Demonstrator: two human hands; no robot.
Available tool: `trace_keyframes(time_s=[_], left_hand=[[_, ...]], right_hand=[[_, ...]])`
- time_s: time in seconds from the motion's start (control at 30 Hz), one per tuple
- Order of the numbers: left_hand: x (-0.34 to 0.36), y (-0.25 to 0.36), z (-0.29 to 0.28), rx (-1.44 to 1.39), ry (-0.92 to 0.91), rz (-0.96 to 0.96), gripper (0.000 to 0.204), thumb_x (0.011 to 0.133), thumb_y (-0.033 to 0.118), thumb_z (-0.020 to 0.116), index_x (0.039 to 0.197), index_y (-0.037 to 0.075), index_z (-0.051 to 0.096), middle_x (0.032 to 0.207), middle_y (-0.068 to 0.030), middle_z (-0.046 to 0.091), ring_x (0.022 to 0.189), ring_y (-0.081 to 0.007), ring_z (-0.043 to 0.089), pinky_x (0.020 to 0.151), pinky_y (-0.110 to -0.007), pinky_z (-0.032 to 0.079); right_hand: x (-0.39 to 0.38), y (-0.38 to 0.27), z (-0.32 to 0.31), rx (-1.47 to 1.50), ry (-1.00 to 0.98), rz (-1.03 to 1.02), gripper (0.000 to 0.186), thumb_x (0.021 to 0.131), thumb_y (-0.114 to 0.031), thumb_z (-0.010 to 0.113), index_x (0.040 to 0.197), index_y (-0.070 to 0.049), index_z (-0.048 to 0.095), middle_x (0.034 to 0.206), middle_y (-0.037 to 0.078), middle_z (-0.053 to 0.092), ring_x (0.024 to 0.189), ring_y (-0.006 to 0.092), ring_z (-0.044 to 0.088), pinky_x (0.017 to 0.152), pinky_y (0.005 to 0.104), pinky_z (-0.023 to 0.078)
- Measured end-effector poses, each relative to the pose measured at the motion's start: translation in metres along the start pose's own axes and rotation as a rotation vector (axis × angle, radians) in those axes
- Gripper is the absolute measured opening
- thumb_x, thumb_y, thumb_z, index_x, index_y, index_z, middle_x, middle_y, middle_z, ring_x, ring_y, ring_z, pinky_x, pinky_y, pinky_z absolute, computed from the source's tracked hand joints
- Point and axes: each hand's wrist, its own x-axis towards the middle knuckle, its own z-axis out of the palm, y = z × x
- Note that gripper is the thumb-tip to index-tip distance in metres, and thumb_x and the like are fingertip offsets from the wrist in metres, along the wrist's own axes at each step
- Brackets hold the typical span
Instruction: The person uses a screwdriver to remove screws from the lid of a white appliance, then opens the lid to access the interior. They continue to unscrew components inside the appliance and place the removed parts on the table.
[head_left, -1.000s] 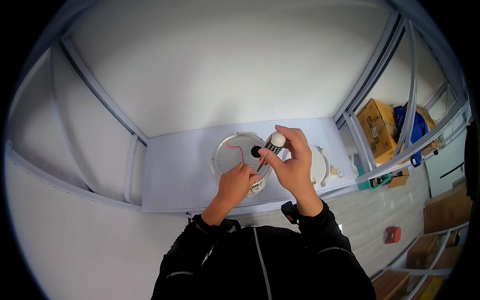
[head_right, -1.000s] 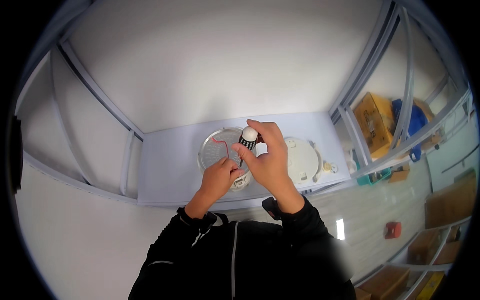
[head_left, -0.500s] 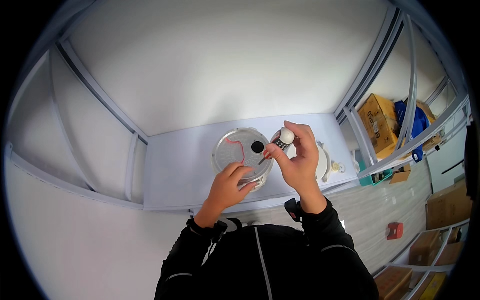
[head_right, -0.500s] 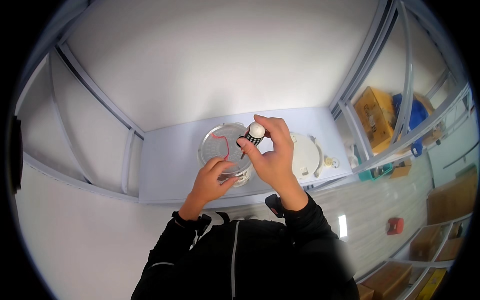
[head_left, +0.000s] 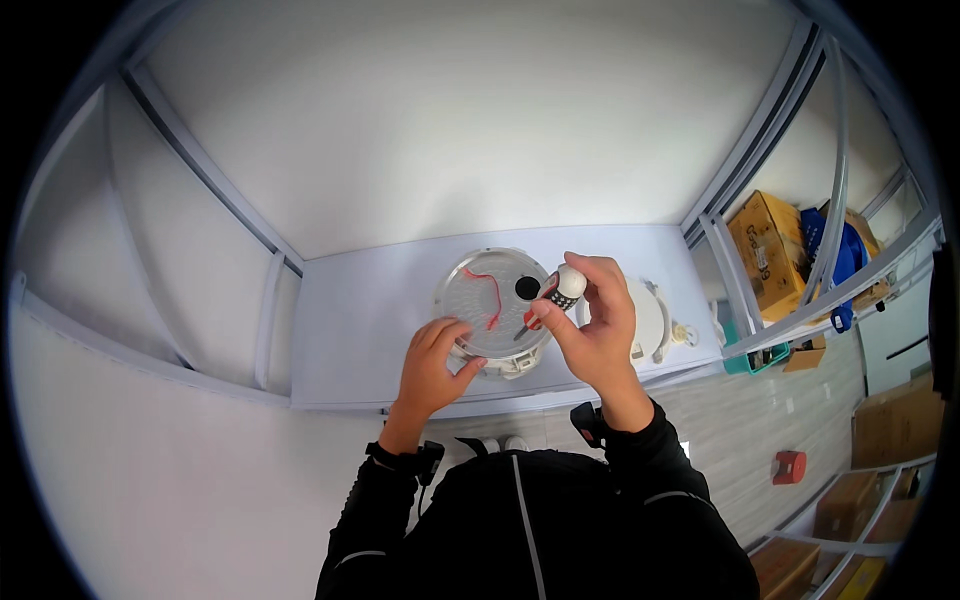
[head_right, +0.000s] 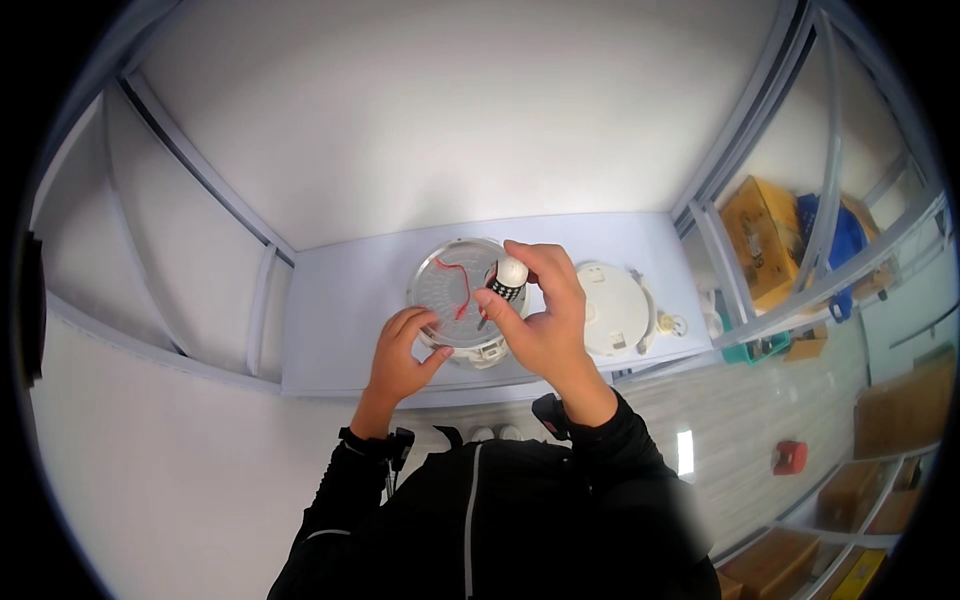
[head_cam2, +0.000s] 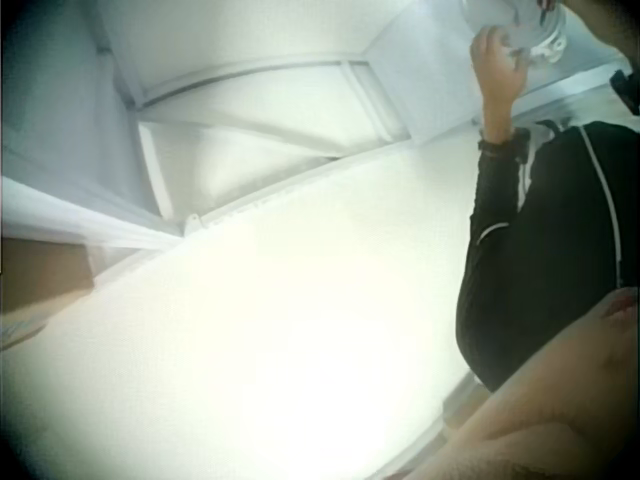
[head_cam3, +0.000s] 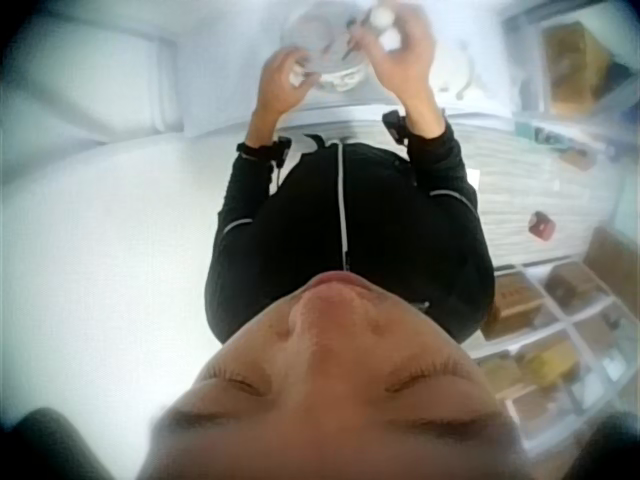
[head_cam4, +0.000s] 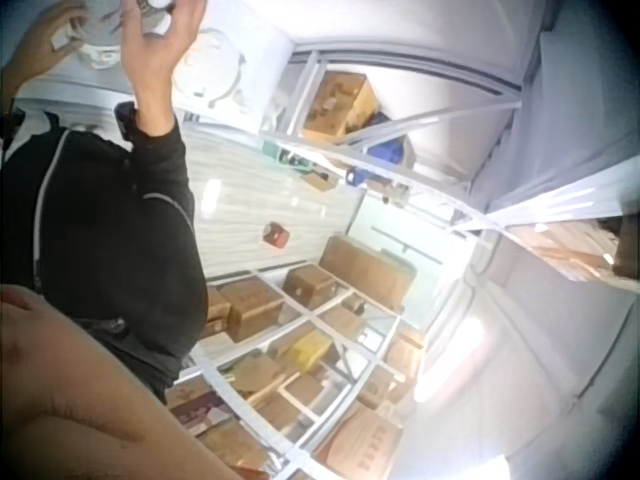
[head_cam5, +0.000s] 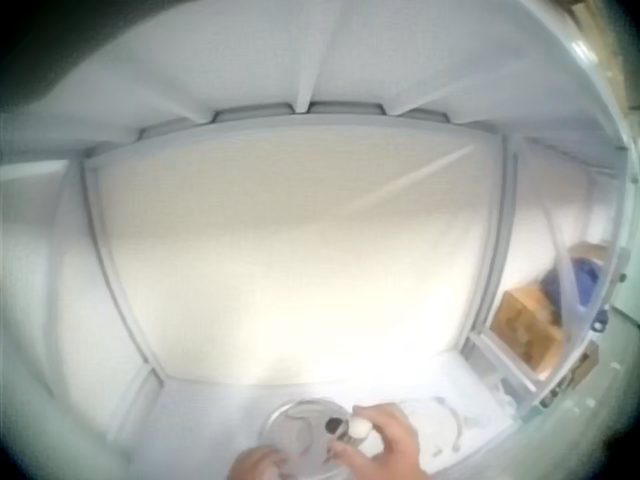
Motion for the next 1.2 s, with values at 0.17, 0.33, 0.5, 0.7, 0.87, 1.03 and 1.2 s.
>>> trace_keyframes(time_s=[0.17, 0.33, 0.5, 0.7, 0.87, 1.03, 1.2], left_hand=[[-0.009, -0.013, 0.008, 0.015, 0.027, 0.031, 0.039, 0.072, 0.021, 0.095, 0.103, 0.008, 0.073, 0.115, -0.007, 0.071, 0.118, -0.032, 0.066, 0.099, -0.044, 0.051], [-0.007, -0.006, 0.018, 0.007, 0.086, 0.023, 0.035, 0.067, 0.027, 0.098, 0.087, 0.011, 0.074, 0.101, -0.0021, 0.07, 0.103, -0.027, 0.066, 0.092, -0.042, 0.05], [-0.007, 0.013, 0.034, 0.109, 0.157, 0.053, 0.037, 0.067, 0.035, 0.097, 0.084, 0.013, 0.073, 0.09, 0.0014, 0.065, 0.089, -0.023, 0.061, 0.082, -0.04, 0.047], [-0.007, 0.023, 0.049, 0.09, 0.177, 0.026, 0.034, 0.065, 0.027, 0.099, 0.084, 0.011, 0.075, 0.09, -0.0005, 0.068, 0.087, -0.0245, 0.063, 0.075, -0.038, 0.049], [-0.009, 0.017, 0.032, -0.084, 0.127, 0.071, 0.024, 0.076, 0.015, 0.092, 0.093, 0.006, 0.079, 0.096, -0.0027, 0.072, 0.089, -0.0262, 0.065, 0.078, -0.038, 0.053], [-0.011, 0.018, 0.028, -0.088, 0.105, 0.076, 0.016, 0.081, 0.008, 0.087, 0.094, 0.006, 0.08, 0.096, -0.0033, 0.072, 0.088, -0.0264, 0.065, 0.079, -0.039, 0.054], [-0.009, 0.016, 0.026, -0.097, 0.056, 0.04, 0.016, 0.08, 0.01, 0.088, 0.094, 0.007, 0.081, 0.095, -0.002, 0.072, 0.088, -0.0259, 0.064, 0.078, -0.038, 0.053]], right_hand=[[0.0, -0.002, 0.001, -0.011, -0.015, 0.012, 0.056, 0.082, -0.009, 0.092, 0.131, -0.002, 0.067, 0.107, 0.011, 0.07, 0.097, 0.0231, 0.067, 0.084, 0.0357, 0.055], [-0.001, 0.0, 0.002, -0.016, -0.02, 0.003, 0.056, 0.081, -0.008, 0.092, 0.131, -0.001, 0.067, 0.107, 0.011, 0.07, 0.097, 0.0231, 0.067, 0.085, 0.0356, 0.055], [-0.001, -0.002, 0.003, 0.009, -0.021, 0.005, 0.057, 0.08, -0.006, 0.092, 0.131, -0.001, 0.067, 0.109, 0.011, 0.07, 0.098, 0.0231, 0.068, 0.086, 0.0361, 0.055], [-0.004, -0.001, 0.004, 0.015, -0.012, 0.017, 0.057, 0.081, -0.006, 0.092, 0.131, -0.001, 0.067, 0.109, 0.012, 0.07, 0.098, 0.0232, 0.068, 0.087, 0.0363, 0.055], [-0.004, -0.001, 0.003, -0.009, -0.025, -0.006, 0.057, 0.081, -0.007, 0.092, 0.132, -0.001, 0.067, 0.109, 0.012, 0.07, 0.098, 0.024, 0.068, 0.086, 0.0366, 0.055], [-0.008, 0.001, 0.007, -0.024, -0.071, 0.002, 0.057, 0.08, -0.013, 0.094, 0.13, -0.001, 0.069, 0.111, 0.014, 0.071, 0.099, 0.0279, 0.069, 0.086, 0.038, 0.056], [-0.013, 0.002, 0.01, -0.053, -0.185, -0.062, 0.06, 0.083, -0.01, 0.092, 0.135, 0.001, 0.065, 0.119, 0.017, 0.068, 0.106, 0.0283, 0.067, 0.091, 0.0383, 0.056]])
